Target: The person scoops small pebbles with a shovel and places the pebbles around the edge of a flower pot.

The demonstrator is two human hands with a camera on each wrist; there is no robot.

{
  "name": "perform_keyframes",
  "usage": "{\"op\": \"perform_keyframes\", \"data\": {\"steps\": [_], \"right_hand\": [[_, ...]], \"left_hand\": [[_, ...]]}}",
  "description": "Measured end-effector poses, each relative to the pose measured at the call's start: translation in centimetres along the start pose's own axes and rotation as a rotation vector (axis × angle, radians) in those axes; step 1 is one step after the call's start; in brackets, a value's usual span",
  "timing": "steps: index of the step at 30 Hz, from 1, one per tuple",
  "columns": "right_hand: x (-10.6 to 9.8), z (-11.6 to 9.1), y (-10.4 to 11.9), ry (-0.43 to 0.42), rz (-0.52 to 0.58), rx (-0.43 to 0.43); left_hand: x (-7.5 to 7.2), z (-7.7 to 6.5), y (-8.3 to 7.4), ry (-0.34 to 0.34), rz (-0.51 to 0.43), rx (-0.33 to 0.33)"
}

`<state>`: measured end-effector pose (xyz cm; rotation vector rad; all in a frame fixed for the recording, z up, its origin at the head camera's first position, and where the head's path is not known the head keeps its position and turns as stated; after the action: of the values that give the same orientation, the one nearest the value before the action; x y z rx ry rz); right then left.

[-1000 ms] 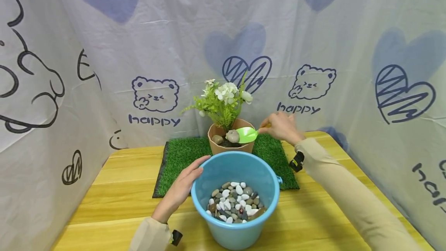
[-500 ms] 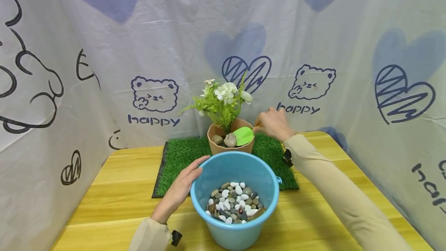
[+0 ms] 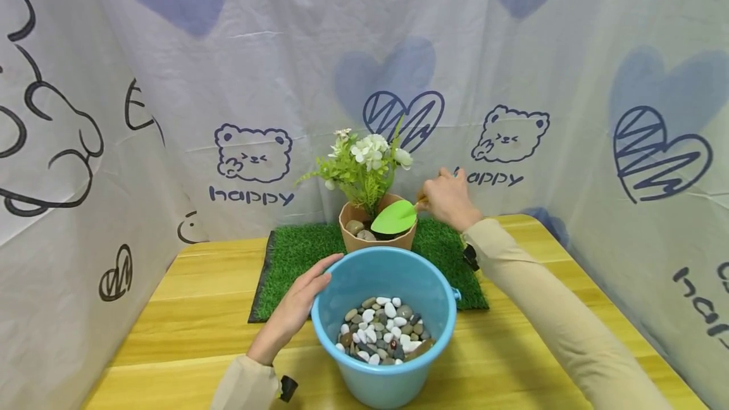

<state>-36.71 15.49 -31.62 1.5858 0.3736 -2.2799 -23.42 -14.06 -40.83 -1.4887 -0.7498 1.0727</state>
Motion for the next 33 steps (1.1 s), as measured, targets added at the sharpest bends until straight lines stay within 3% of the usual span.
{"op": "perform_keyframes", "data": {"steps": [7,17,33], "right_hand": [[0.0,-0.3,0.1,-0.015,0.062,-0.016],[0.7,-0.8,0.2,-0.052,0.050,-0.030],[2.0,-2.6,-0.2,-0.071,0.203,0.065]], "left_hand": [[-0.1,0.1,0.0,-0.004,0.011,-0.001],[0.0,0.1,0.0,0.003,0.015,0.000],[-0.1,0.1,0.0,-0.011,0.018,-0.008]]}}
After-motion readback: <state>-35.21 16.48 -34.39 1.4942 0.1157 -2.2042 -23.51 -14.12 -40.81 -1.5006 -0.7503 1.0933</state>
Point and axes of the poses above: each hand's wrist, its own z-axis towards the middle knuckle, its own x-axis out of the palm, y = z × x, the point moved 2 cm from there along z, towards the middle knuckle, and after that the axes turned 5 degrees about -x, right-handed, at the moved point
